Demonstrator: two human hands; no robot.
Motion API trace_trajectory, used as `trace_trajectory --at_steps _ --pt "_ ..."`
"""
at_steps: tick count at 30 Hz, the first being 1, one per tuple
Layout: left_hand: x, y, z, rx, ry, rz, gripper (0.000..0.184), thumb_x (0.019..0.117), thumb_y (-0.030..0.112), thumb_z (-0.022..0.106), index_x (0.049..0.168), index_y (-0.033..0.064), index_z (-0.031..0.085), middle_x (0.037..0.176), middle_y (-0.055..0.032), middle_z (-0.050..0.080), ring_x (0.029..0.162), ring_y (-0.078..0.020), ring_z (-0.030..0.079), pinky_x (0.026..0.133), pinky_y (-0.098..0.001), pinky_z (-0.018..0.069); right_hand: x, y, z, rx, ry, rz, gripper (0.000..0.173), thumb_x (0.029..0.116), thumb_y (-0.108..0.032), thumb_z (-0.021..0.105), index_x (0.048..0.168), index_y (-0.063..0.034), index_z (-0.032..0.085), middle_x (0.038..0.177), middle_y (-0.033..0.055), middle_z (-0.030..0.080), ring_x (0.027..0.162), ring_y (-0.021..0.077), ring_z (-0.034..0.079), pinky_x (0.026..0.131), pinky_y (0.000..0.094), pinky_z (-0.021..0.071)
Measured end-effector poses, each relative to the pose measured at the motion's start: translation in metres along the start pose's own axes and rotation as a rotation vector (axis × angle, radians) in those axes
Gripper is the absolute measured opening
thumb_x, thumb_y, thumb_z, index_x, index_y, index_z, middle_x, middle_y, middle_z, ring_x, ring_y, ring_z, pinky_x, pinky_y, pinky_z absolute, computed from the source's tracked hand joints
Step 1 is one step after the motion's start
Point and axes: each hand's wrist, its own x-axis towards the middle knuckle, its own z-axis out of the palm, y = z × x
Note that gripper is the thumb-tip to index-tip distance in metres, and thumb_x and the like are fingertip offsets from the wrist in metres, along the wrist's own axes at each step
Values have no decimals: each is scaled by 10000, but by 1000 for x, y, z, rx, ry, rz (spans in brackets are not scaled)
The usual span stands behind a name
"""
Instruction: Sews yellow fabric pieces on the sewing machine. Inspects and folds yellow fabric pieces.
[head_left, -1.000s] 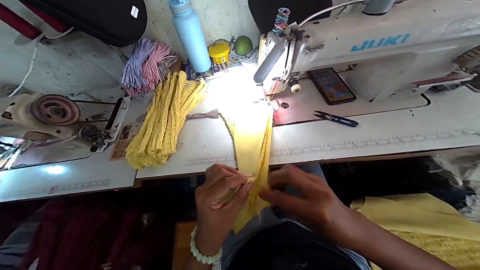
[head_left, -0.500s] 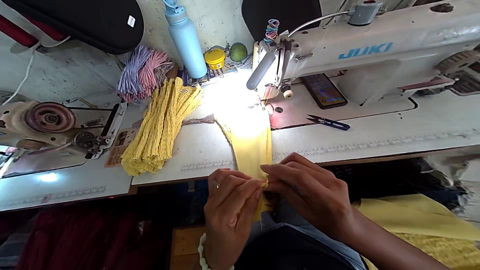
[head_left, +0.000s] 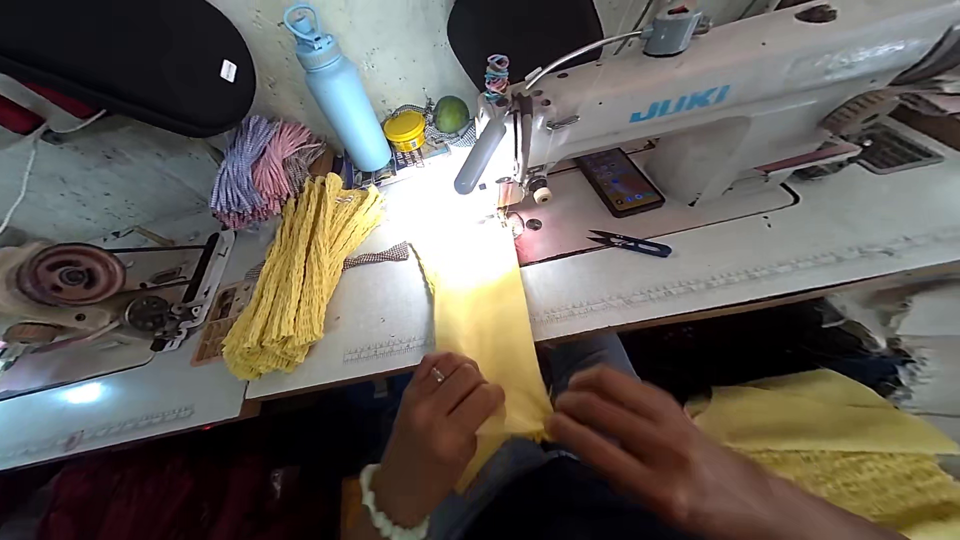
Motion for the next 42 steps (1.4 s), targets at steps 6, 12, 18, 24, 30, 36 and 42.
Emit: trace_trajectory --at_steps 6,12,18,24,30,36,42 --pt "20 -20 15 -255 -654 -140 404 926 359 721 1196 59 740 1216 -131 718 1173 -299 665 1013 -522 505 -77 -1 55 -2 -106 118 150 1016 -72 525 939 -93 652 830 60 641 813 210 624 715 279 542" --pt "41 -76 82 76 -342 -258 398 1073 343 474 1348 145 683 1435 -126 609 1320 -339 578 1054 -526 479 -74 -5 44 -49 -65 151 156 1021 -75 518 957 -131 649 965 71 656 921 213 632 789 288 539" --pt "46 -82 70 105 -309 -305 353 1033 255 573 1267 16 687 1278 -151 693 1195 -335 656 1024 -477 517 -75 -1 47 -44 -61 146 162 1024 -79 515 936 -131 640 887 50 645 884 207 625 808 301 523" --pt "90 -82 62 369 -295 -837 500 994 359 652 1253 -69 642 1262 -314 589 1214 -485 566 1012 -583 476 -74 -1 52 -9 -136 171 170 1020 -75 519 922 -133 645 871 44 639 875 211 629 803 313 525" --pt "72 -87 61 438 -285 -839 356 1007 258 644 1012 -96 680 1038 -286 640 1050 -466 628 888 -561 519 -75 2 48 30 -170 220 169 1009 -69 530 931 -135 665 892 52 656 883 216 636 811 321 528" --pt "80 -105 43 482 -410 -789 348 1035 212 599 1039 -133 642 1076 -308 647 1034 -458 664 886 -568 531 -54 -2 32 137 -146 171 183 1028 -40 503 944 -76 662 838 78 643 844 234 627 825 328 506" --pt "101 -87 72 595 -388 -406 194 909 -69 614 1071 -59 722 1097 -319 655 926 -497 668 802 -624 512 -56 1 51 173 -169 142 199 1013 -22 508 891 -76 655 800 71 611 790 227 607 753 327 504"
